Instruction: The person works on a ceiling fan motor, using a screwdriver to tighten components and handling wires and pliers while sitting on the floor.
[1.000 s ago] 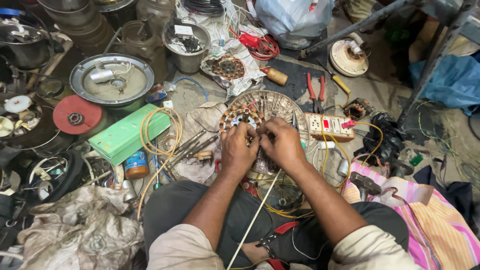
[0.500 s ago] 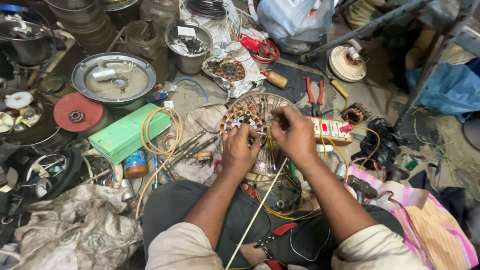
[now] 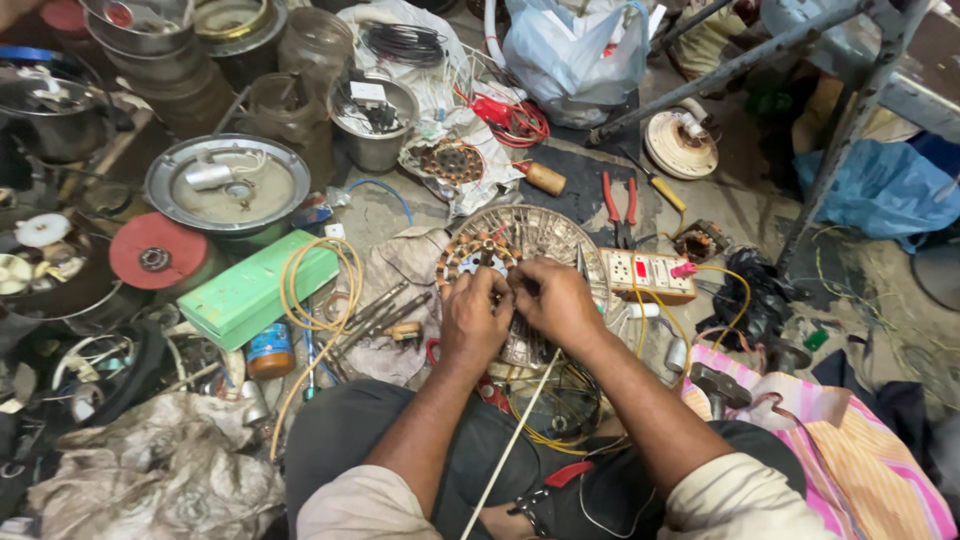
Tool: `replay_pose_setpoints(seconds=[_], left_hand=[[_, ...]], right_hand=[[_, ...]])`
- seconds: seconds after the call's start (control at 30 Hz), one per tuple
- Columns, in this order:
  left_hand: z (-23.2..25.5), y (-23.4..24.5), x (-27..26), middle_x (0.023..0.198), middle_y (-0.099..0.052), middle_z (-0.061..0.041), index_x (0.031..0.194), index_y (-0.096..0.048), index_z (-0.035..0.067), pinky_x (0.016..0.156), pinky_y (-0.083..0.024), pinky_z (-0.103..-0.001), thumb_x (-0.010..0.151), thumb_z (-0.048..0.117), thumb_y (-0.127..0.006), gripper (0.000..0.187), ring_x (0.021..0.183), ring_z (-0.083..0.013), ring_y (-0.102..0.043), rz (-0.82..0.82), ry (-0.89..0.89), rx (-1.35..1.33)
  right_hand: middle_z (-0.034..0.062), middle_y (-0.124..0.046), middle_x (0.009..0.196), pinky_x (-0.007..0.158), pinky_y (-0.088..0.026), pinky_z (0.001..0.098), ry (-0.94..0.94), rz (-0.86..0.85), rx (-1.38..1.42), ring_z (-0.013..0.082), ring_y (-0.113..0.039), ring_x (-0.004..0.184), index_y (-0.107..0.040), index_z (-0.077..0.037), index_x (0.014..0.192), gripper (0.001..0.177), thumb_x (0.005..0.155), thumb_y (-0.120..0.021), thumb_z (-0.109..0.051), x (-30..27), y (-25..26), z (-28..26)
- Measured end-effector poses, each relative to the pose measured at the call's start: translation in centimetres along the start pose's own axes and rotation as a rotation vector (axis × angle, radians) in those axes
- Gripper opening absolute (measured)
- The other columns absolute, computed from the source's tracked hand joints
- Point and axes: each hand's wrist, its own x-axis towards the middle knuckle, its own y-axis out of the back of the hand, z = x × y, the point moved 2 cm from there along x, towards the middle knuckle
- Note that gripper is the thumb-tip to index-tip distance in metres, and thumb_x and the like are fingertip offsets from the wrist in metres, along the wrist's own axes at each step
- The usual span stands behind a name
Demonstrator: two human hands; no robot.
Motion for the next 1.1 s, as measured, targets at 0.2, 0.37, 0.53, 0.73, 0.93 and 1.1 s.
replay_pose_setpoints(seconds=[0.2,0.37,0.53,0.73,0.93,1.1], left_hand=[[0.0,-0.2,-0.1,0.087,-0.068,-0.005,0.096,-0.058,0.009,0.086,-0.042,-0.048,0.079,0.007,-0.077,0.026,0.09,-0.0314,-0.064,0.006,-0.029,-0.003],[0.0,-0.2,0.0,0.086,-0.068,-0.005,0.095,-0.058,0.01,0.084,-0.043,-0.047,0.077,0.007,-0.077,0.026,0.088,-0.0309,-0.063,-0.008,-0.014,0.014],[0.0,-0.1,0.0,0.085,-0.067,-0.005,0.095,-0.058,0.01,0.082,-0.043,-0.047,0.079,0.007,-0.078,0.025,0.085,-0.031,-0.063,-0.002,-0.023,0.019],[0.0,0.0,-0.1,0.086,-0.066,-0.008,0.095,-0.058,0.01,0.084,-0.042,-0.047,0.075,0.005,-0.08,0.031,0.088,-0.0329,-0.063,0.018,-0.032,0.019],[0.1,0.2,-0.2,0.086,-0.066,-0.007,0.095,-0.058,0.01,0.083,-0.042,-0.046,0.074,0.003,-0.078,0.03,0.089,-0.0321,-0.063,-0.011,-0.021,0.03],[0.1,0.0,-0.1,0.085,-0.068,-0.004,0.093,-0.057,0.01,0.083,-0.042,-0.046,0.077,0.004,-0.078,0.027,0.087,-0.03,-0.063,-0.013,-0.032,0.027]], right_hand=[[0.0207,-0.069,0.095,0.077,-0.054,0.0482,0.07,-0.007,-0.108,0.0422,-0.067,0.09,-0.064,-0.003,0.106,0.028,0.078,-0.07,-0.002,0.0,0.3,-1.1],[0.0178,-0.07,0.094,0.078,-0.055,0.0454,0.121,0.183,-0.132,0.0367,-0.069,0.087,-0.067,-0.002,0.113,0.035,0.078,-0.068,0.002,0.3,2.5,-2.4],[0.0131,-0.071,0.096,0.078,-0.058,0.0366,0.049,0.109,0.084,0.0271,-0.072,0.088,-0.072,-0.004,0.098,0.015,0.084,-0.07,0.0,0.4,3.3,-1.8],[0.0149,-0.07,0.092,0.077,-0.057,0.0367,-0.019,0.02,0.075,0.0297,-0.071,0.086,-0.073,-0.004,0.092,0.011,0.081,-0.073,-0.002,0.0,0.4,-0.8],[0.0151,-0.072,0.09,0.075,-0.057,0.0404,-0.023,-0.001,0.039,0.0327,-0.072,0.084,-0.069,-0.004,0.097,0.017,0.081,-0.073,-0.003,0.3,0.4,-1.2],[0.0174,-0.07,0.092,0.075,-0.056,0.0421,0.043,0.085,-0.002,0.036,-0.07,0.087,-0.065,-0.002,0.1,0.016,0.086,-0.071,0.0,0.5,1.1,-1.7]])
